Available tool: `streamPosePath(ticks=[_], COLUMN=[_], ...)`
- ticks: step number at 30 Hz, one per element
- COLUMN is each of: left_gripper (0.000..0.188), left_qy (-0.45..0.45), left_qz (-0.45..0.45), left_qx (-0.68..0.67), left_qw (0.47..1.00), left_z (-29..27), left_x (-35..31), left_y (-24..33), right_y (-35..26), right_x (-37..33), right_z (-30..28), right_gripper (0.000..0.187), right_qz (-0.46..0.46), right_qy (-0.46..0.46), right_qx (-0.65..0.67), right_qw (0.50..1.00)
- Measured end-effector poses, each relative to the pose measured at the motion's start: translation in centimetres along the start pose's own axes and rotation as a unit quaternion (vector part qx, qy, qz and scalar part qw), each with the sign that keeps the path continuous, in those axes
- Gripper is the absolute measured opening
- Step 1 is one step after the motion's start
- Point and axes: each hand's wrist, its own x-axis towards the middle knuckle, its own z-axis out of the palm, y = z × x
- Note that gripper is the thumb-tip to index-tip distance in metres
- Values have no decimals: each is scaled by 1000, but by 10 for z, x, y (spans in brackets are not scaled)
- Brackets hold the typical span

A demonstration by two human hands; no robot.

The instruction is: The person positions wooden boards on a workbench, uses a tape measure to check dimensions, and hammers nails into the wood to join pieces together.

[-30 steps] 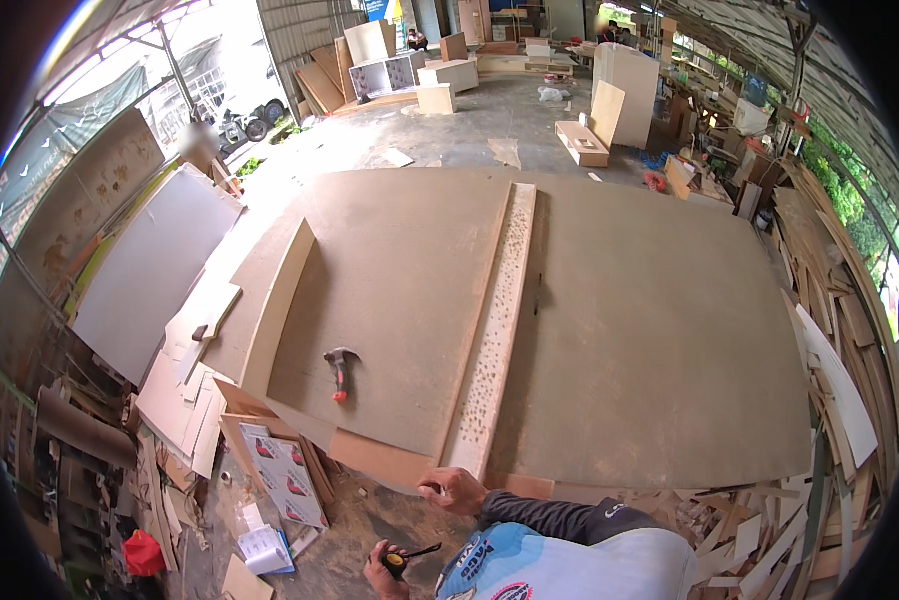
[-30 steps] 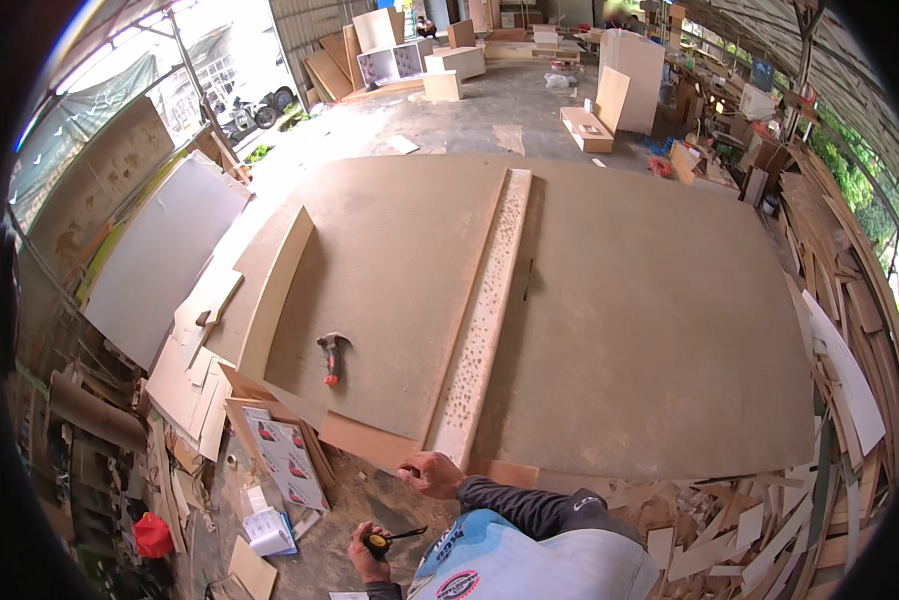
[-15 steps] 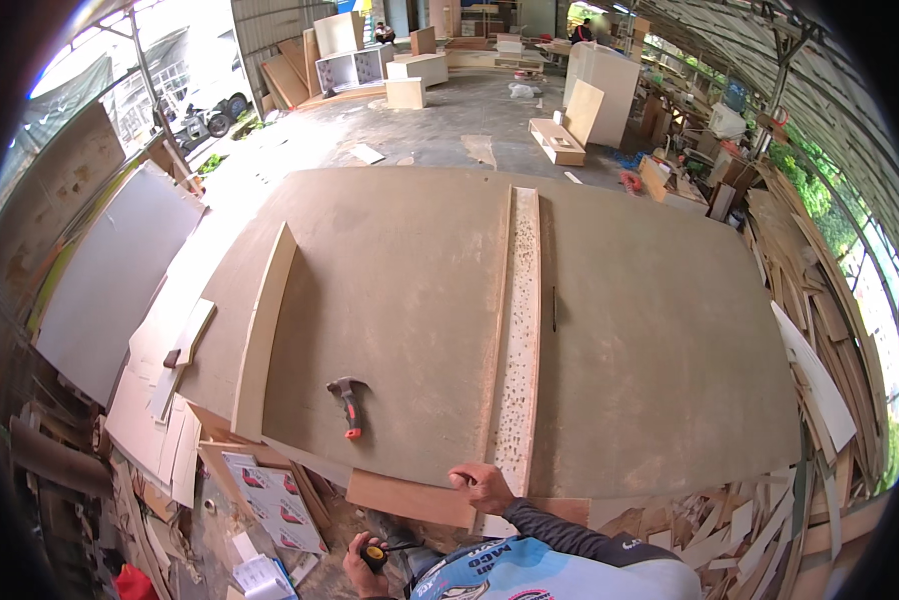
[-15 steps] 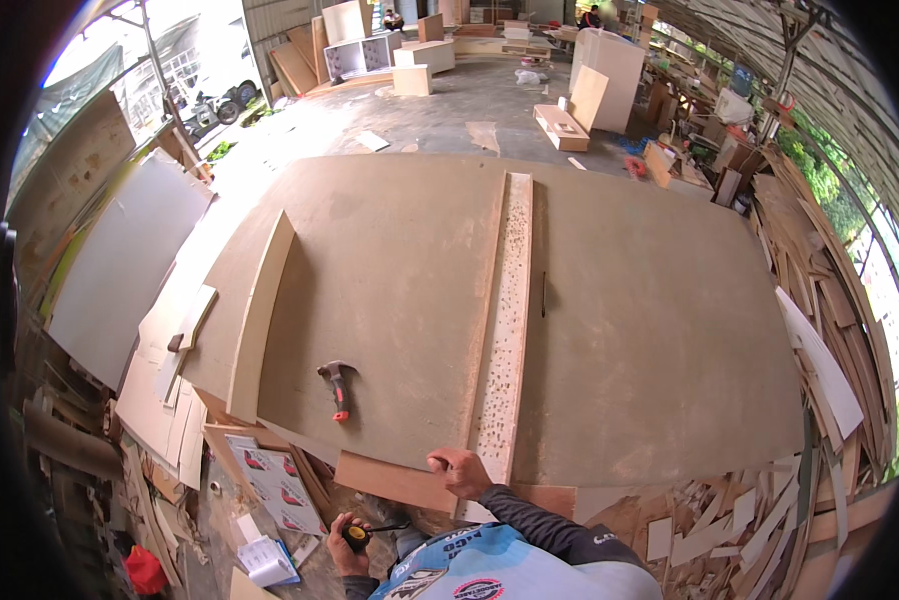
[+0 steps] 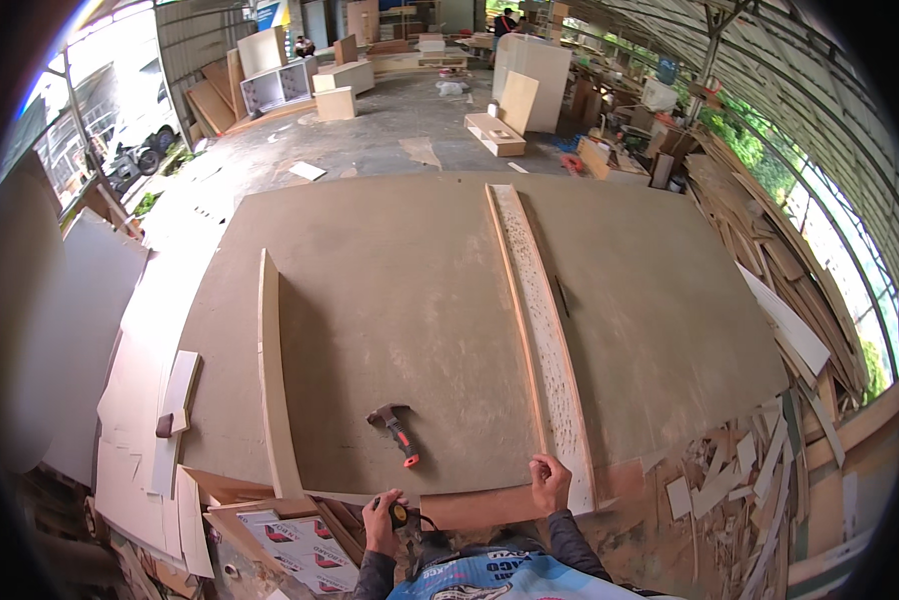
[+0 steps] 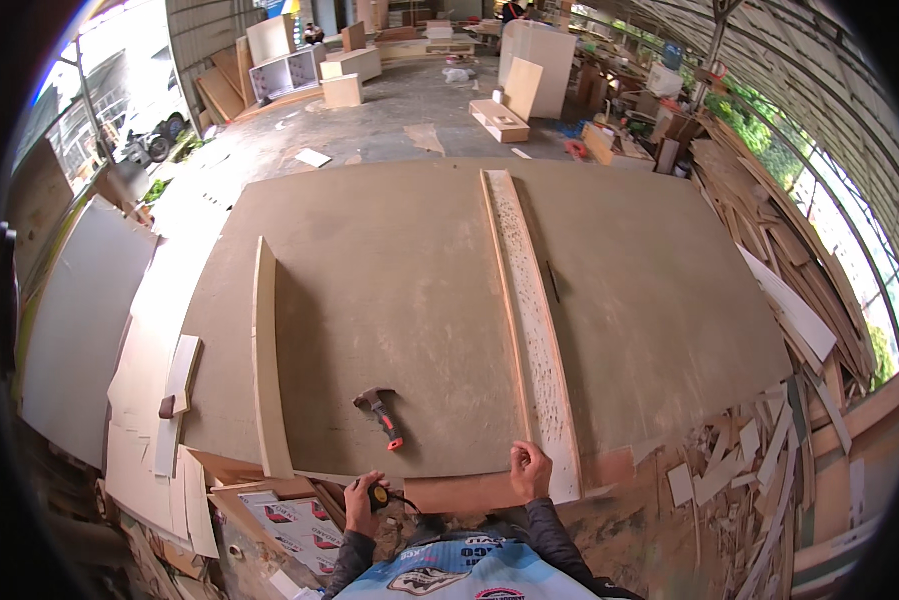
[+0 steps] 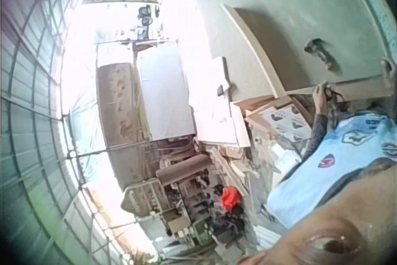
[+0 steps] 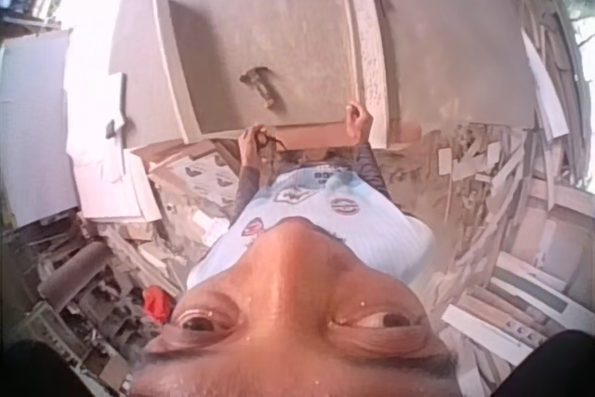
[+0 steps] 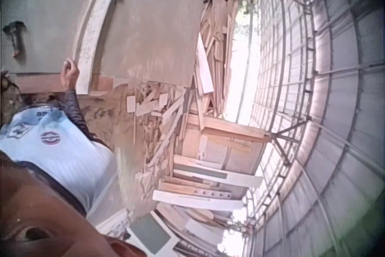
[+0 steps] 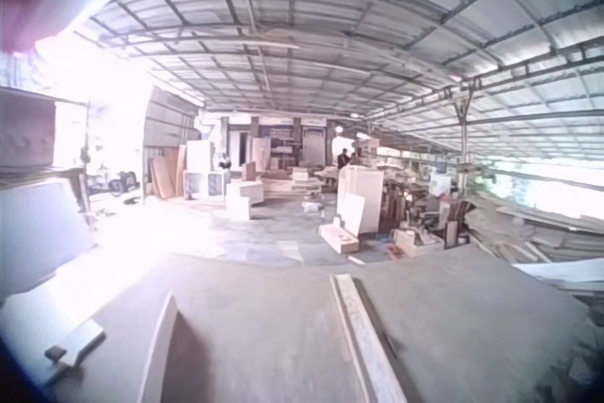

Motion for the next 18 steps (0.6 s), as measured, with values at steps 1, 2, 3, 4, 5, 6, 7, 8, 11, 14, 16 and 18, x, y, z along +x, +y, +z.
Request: streamPosePath(ticks=[1, 2, 3, 4, 5, 6, 7, 8, 11, 14, 16, 18], left_gripper=[16, 17, 17, 17, 17, 18, 18, 18, 18, 18, 17, 16], left_qy=[-10, -26, -42, -57, -64, -70, -75, -73, -79, -75, -56, -29], left_qz=[-2, -15, -26, -37, -42, -46, -49, -47, -39, -30, -24, 3], left_qx=[17, 26, 35, 43, 41, 40, 40, 50, 76, 69, 57, 68], left_qw=[1000, 999, 998, 997, 996, 996, 995, 995, 993, 994, 997, 997], left_z=[-1, -2, -2, -2, -3, -5, -6, -8, -7, 1, 8, 9], left_x=[7, 12, 17, 21, 25, 30, 34, 39, 49, 54, 54, 60], left_y=[4, 7, 11, 12, 11, 10, 9, 7, 5, 8, 10, 8], right_y=[0, 1, 2, 7, 14, 18, 23, 29, 51, 65, 76, 84], right_x=[-6, -11, -15, -19, -22, -25, -27, -29, -32, -29, -29, -28], right_z=[-1, -3, -4, -7, -11, -14, -18, -22, -36, -53, -64, -73], right_gripper=[14, 14, 14, 14, 14, 13, 13, 11, 10, 10, 11, 12], right_qz=[4, 7, 8, 0, 2, 4, 6, 17, 14, 23, 41, 34], right_qy=[20, 40, 60, 87, 108, 128, 147, 154, 219, 249, 276, 286], right_qx=[-7, -14, -20, -23, -32, -38, -45, -38, -7, -42, -37, -41], right_qw=[1000, 999, 998, 996, 994, 991, 988, 987, 976, 967, 960, 957])
